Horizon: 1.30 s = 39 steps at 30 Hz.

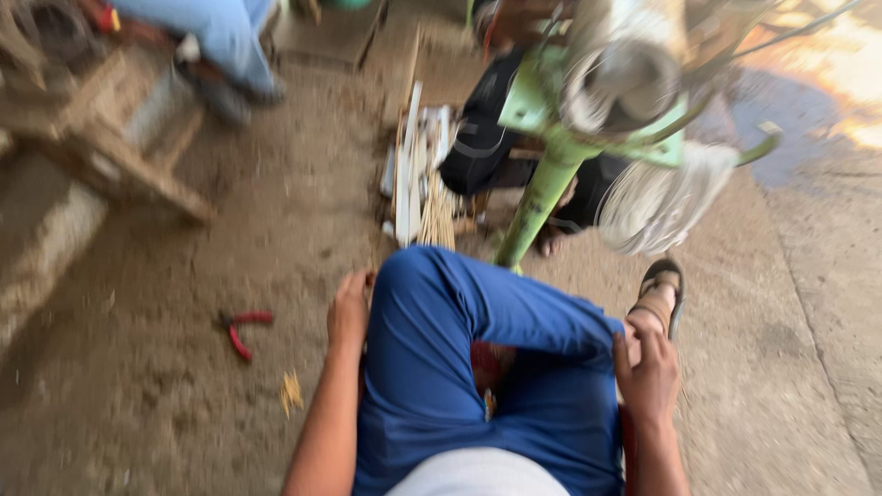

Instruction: The person sits cross-legged on a chair and winds a white cable onto a green machine using both hands. They repeatedly pull the cable, wrap it around the machine's spool, and adjust the coil to keep it organized.

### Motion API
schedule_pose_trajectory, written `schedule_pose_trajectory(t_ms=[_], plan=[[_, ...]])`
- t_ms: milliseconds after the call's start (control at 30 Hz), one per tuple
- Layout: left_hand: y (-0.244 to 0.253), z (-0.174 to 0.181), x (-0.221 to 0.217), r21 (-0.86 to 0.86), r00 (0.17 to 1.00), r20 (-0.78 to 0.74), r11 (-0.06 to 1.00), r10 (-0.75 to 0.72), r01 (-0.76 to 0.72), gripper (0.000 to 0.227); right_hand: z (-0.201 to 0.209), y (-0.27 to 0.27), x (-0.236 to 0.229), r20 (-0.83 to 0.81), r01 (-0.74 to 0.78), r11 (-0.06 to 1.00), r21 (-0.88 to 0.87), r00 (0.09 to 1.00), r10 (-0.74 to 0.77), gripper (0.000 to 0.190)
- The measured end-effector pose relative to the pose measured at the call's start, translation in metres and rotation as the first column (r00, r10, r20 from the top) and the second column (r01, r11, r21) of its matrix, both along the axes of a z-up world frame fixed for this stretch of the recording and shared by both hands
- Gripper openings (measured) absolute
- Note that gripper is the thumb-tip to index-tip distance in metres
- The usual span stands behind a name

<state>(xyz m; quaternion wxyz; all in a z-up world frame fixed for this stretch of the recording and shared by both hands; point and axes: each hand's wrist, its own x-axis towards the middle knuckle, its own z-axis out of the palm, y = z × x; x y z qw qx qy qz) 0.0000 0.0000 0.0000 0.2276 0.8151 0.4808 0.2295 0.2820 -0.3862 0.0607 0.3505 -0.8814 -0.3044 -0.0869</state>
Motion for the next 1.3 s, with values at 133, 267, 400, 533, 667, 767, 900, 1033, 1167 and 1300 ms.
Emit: schedule_pose_trajectory(t_ms=[133, 267, 400, 533, 667, 767, 900, 1033, 1167, 1300], plan=[[-0.017, 0.023, -0.014, 0.012, 0.997, 0.065, 0.999, -0.034, 0.033, 0.027, -0.036, -0.035, 0.016, 0.031, -0.105, 0.967, -0.233, 0.993, 0.115, 0.031], [-0.015, 0.038, -0.007, -0.057, 0.999, 0.008, 0.998, 0.032, -0.031, 0.028, -0.083, -0.064, -0.007, -0.115, -0.113, 0.87, -0.479, 0.991, 0.065, 0.032], [-0.007, 0.04, -0.009, 0.104, 0.998, -0.05, 0.993, -0.046, 0.051, 0.029, -0.121, -0.086, -0.036, -0.126, -0.099, 0.891, -0.444, 0.991, 0.047, 0.032], [-0.002, 0.053, 0.004, -0.008, 0.998, -0.035, 0.998, -0.061, 0.06, 0.042, -0.139, -0.103, -0.045, -0.109, -0.06, 0.911, -0.408, 0.994, 0.017, 0.031], [-0.015, 0.068, 0.004, -0.092, 0.998, -0.069, 0.996, -0.007, 0.001, 0.025, -0.127, -0.124, -0.073, -0.125, -0.053, 0.911, -0.408, 0.992, 0.002, 0.031], [-0.01, 0.076, 0.01, -0.091, 0.996, -0.079, 0.995, 0.042, -0.049, 0.022, -0.125, -0.11, -0.061, -0.079, -0.035, 0.933, -0.358, 0.997, 0.007, 0.031], [-0.012, 0.06, -0.005, -0.216, 0.996, 0.062, 0.975, 0.07, -0.056, 0.024, -0.127, -0.119, -0.088, -0.069, -0.009, 0.944, -0.329, 0.997, -0.015, 0.032], [-0.009, 0.036, -0.015, -0.237, 0.994, 0.066, 0.969, 0.092, -0.074, 0.024, -0.11, -0.165, -0.118, -0.027, -0.008, 0.939, -0.345, 1.0, -0.002, 0.033], [-0.011, 0.035, -0.008, -0.301, 0.977, 0.173, 0.951, 0.128, -0.071, 0.024, -0.09, -0.183, -0.102, 0.103, -0.097, 0.95, -0.296, 0.986, 0.133, 0.034], [-0.019, 0.041, -0.008, -0.372, 0.964, 0.225, 0.927, 0.138, -0.046, 0.025, -0.079, -0.201, -0.118, 0.148, -0.183, 0.945, -0.271, 0.962, 0.229, 0.035]])
